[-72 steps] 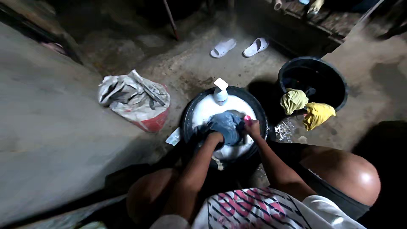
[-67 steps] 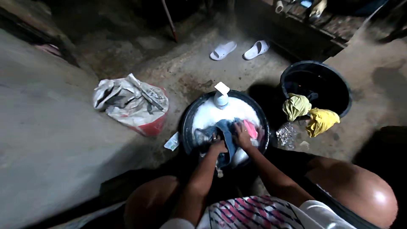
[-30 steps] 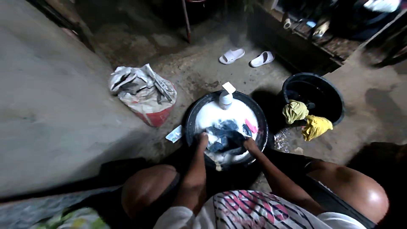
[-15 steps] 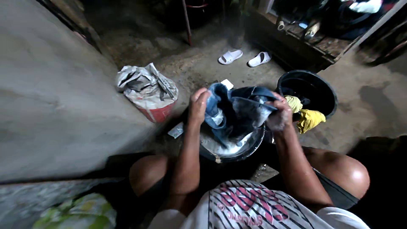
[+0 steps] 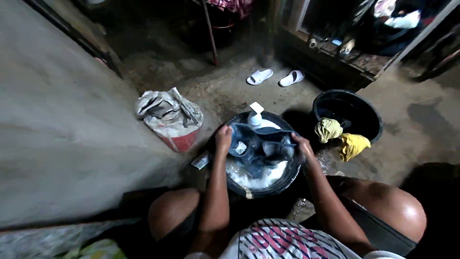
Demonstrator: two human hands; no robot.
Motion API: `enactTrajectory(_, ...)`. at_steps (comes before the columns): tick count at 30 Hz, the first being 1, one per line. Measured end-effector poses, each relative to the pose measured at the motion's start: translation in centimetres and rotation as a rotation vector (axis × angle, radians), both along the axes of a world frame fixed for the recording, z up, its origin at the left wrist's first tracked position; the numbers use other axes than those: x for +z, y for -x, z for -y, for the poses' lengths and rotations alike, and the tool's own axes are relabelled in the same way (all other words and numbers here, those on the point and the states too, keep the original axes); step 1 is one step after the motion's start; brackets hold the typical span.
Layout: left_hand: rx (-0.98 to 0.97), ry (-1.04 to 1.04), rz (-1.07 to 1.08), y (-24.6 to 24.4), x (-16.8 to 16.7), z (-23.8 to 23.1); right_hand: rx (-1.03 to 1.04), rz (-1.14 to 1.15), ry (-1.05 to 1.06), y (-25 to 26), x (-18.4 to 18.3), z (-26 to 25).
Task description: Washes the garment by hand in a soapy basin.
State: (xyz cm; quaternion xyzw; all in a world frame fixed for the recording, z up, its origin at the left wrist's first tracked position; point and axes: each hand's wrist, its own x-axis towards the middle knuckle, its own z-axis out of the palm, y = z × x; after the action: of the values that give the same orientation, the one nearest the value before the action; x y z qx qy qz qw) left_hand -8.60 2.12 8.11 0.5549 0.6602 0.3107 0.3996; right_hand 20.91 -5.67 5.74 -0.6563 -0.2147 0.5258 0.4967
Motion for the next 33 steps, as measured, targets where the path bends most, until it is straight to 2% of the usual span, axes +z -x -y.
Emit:
enactTrajectory(2, 0.032, 0.131, -0.027, 0.5, -4.6, 0.0, 0.107, 0.208, 0.251, 0.1, -3.7, 0.3)
enactTrajectory(3, 0.04, 0.192, -0.037, 0.8, -6.2, 0.2, 0.146, 0.239, 0.328, 0.2, -5.0, 0.8)
enactTrajectory(7, 0.064, 0.336, -0.03, 1.3, -8.8, 0.7, 0.108, 0.195, 0.482, 0.6, -7.8, 2.0)
enactTrajectory(15, 0.023, 0.472, 0.072, 0.9, -8.3, 0.6, -0.071, 0.015, 0.497, 0.1, -11.0, 1.3)
enactTrajectory(19, 0.044, 0.489, 0.137, 0.8, -7.5, 0.5, -0.141, -0.105, 0.474, 0.2, -11.2, 1.2)
enactTrajectory(26, -0.059, 0.466, 0.148, 0.3, -7.4, 0.2, 0.007, 0.235, 0.466, 0.6, -10.2, 0.8)
enactTrajectory(31, -0.118, 0.517, 0.16, 1.6, -5.8, 0.4, -0.191, 0.189, 0.442, 0.2, -10.1, 0.6)
enactTrajectory(33, -0.123, 0.516, 0.148, 1.9, -6.1, 0.4, -0.127, 0.239, 0.473, 0.1, -10.0, 0.4)
